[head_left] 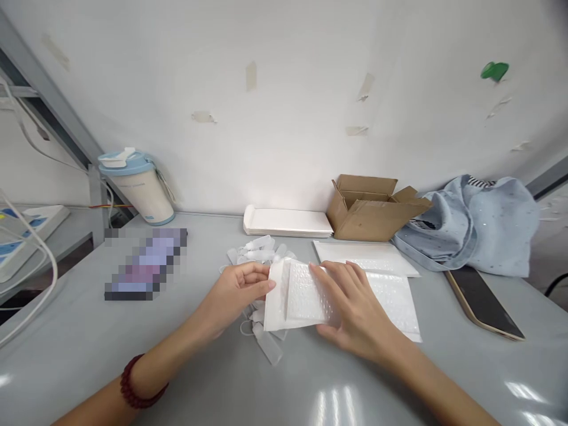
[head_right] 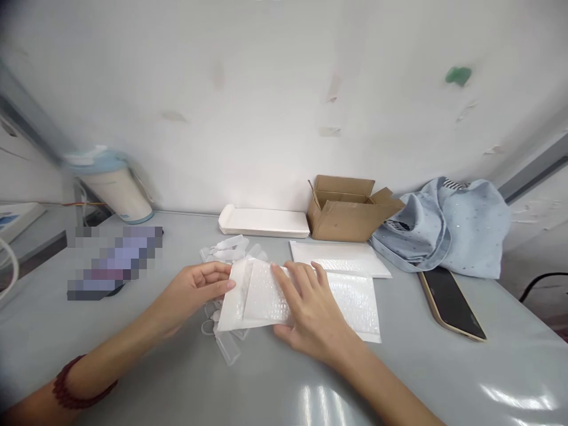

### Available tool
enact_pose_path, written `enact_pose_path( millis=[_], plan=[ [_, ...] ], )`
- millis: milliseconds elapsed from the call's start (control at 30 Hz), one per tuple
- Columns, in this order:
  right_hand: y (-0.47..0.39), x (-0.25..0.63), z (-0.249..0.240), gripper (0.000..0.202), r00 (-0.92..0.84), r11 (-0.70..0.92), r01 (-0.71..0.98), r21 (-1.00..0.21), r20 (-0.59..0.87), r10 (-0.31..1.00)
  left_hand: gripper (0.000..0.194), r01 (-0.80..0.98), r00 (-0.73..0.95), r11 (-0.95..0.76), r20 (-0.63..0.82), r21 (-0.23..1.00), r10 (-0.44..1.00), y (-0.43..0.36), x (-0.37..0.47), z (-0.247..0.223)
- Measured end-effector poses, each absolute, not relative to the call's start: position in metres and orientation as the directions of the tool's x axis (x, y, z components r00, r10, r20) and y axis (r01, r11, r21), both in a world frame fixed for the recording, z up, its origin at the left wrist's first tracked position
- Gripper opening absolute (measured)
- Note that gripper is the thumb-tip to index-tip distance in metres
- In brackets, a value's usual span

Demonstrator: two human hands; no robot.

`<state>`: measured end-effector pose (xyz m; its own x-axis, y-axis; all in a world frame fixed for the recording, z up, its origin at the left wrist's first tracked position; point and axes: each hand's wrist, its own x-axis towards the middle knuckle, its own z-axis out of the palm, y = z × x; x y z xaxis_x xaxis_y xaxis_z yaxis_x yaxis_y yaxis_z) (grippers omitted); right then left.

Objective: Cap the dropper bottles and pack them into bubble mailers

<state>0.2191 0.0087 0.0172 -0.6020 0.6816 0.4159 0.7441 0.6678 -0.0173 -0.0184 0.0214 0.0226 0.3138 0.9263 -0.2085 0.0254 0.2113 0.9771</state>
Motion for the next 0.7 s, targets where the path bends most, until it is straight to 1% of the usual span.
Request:
enact_pose_path(
  millis=[67,200,333,433,567,633,700],
  plan=[
    [0.011,0.221,0.018,0.073,-0.600,0.671,0.742,-0.017,0.431,0.674,0.027,0.051,0.312,0.215,-0.220,0.975,0.924,0.022,-0.020,0.024],
    [0.008,0.216,0.018,0.075,-0.621,0.696,0.717,-0.033,0.422,0.660,0.022,0.062,0.403,0.228,-0.233,0.972,0.885,0.018,-0.012,0.025],
    [-0.001,0.207,0.015,0.077,-0.665,0.743,0.667,-0.057,0.403,0.629,0.007,0.173,0.359,0.201,-0.252,0.964,0.899,0.011,-0.003,0.023],
    [-0.005,0.204,0.014,0.075,-0.672,0.757,0.652,-0.046,0.428,0.605,0.016,0.242,0.289,0.162,-0.231,0.957,0.929,0.010,-0.001,0.023],
    [-0.005,0.205,0.012,0.065,-0.671,0.780,0.626,-0.011,0.502,0.545,0.028,0.316,0.175,0.124,-0.187,0.941,0.967,0.010,-0.001,0.024],
    [-0.005,0.205,0.011,0.062,-0.665,0.789,0.615,-0.003,0.536,0.521,0.031,0.329,0.162,0.113,-0.174,0.937,0.971,0.010,-0.002,0.024],
    [-0.003,0.205,0.011,0.062,-0.658,0.774,0.633,-0.009,0.522,0.543,0.031,0.320,0.198,0.093,-0.162,0.943,0.967,0.010,-0.002,0.023]
  ],
)
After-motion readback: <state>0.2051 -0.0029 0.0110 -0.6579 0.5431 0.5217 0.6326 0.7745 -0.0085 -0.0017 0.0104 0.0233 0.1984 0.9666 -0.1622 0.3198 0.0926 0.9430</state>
